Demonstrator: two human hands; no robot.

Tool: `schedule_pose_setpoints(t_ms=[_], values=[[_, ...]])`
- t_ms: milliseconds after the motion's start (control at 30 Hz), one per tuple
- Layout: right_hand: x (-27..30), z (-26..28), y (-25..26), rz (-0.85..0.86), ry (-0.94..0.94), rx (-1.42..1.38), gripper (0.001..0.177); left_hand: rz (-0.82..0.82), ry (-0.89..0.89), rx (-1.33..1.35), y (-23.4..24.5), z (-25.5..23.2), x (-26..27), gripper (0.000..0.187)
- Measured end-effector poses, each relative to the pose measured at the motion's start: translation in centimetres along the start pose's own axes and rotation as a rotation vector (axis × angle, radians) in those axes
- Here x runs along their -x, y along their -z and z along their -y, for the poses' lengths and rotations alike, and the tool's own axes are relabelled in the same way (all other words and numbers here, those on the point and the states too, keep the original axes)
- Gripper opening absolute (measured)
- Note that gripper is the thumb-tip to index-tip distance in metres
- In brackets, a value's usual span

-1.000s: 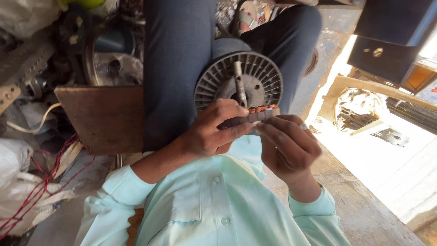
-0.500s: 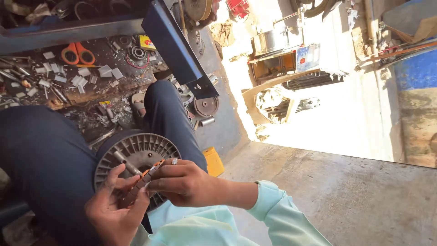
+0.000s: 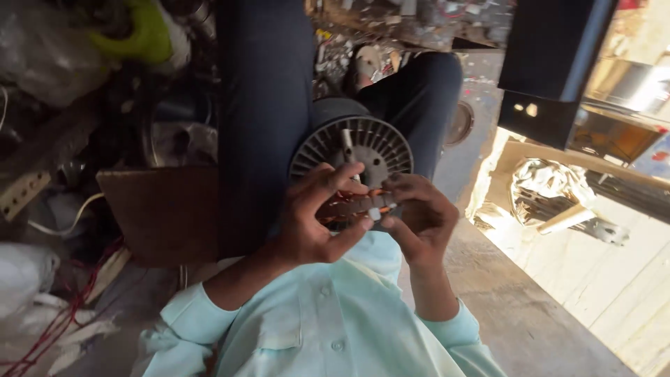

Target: Repairing and winding copper wire onto a fan motor stator while it is held in the lap.

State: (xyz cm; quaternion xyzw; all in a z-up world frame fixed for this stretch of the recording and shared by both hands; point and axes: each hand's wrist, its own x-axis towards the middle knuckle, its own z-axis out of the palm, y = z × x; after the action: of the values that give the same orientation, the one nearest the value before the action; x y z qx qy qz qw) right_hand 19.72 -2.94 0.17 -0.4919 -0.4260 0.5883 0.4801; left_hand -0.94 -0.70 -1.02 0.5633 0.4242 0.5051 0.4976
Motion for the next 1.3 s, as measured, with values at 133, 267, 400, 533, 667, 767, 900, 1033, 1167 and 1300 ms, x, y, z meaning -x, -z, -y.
schedule_pose_setpoints(t_ms=[133, 267, 400, 533, 667, 767, 900, 1033, 1167, 1300], values=[[-0.1, 0.6, -0.7, -0.038, 0.015, 0.027, 0.034, -0.013, -0.050, 0.001, -0.2, 1.0, 0.1, 0.069], [0.0, 1.0, -1.4, -0.122, -0.079, 0.058, 0.034, -0.091, -0.100, -0.088, -0.7, 1.5, 0.3, 0.070], [0.2, 1.1, -1.5, -0.149, -0.075, 0.151, 0.039, -0.140, -0.175, -0.191, -1.0, 2.0, 0.5, 0.064], [-0.5, 1.6, -2.0, -0.154, -0.118, 0.175, 0.039, -0.124, -0.196, -0.173, -0.6, 2.3, 0.2, 0.059], [0.1, 1.1, -0.7, -0.115, -0.115, 0.169, 0.039, -0.112, -0.194, -0.159, -0.8, 2.7, 0.3, 0.058], [-0.1, 1.2, -1.0, -0.126, -0.119, 0.204, 0.039, -0.162, -0.208, -0.169, -1.3, 2.8, 0.3, 0.057], [-0.6, 1.2, -1.4, -0.095, -0.089, 0.198, 0.035, -0.195, -0.136, -0.146, -1.6, 2.5, 0.2, 0.053], [-0.3, 1.4, -1.6, -0.111, -0.086, 0.208, 0.034, -0.206, -0.141, -0.162, -1.6, 2.4, 0.4, 0.049], [-0.3, 2.0, -3.1, -0.208, -0.083, 0.149, 0.037, -0.115, -0.179, -0.170, -0.6, 1.8, -0.4, 0.042], [0.2, 1.3, -0.5, -0.110, -0.103, 0.152, 0.034, -0.056, -0.083, -0.061, -0.1, 1.5, -1.5, 0.038]])
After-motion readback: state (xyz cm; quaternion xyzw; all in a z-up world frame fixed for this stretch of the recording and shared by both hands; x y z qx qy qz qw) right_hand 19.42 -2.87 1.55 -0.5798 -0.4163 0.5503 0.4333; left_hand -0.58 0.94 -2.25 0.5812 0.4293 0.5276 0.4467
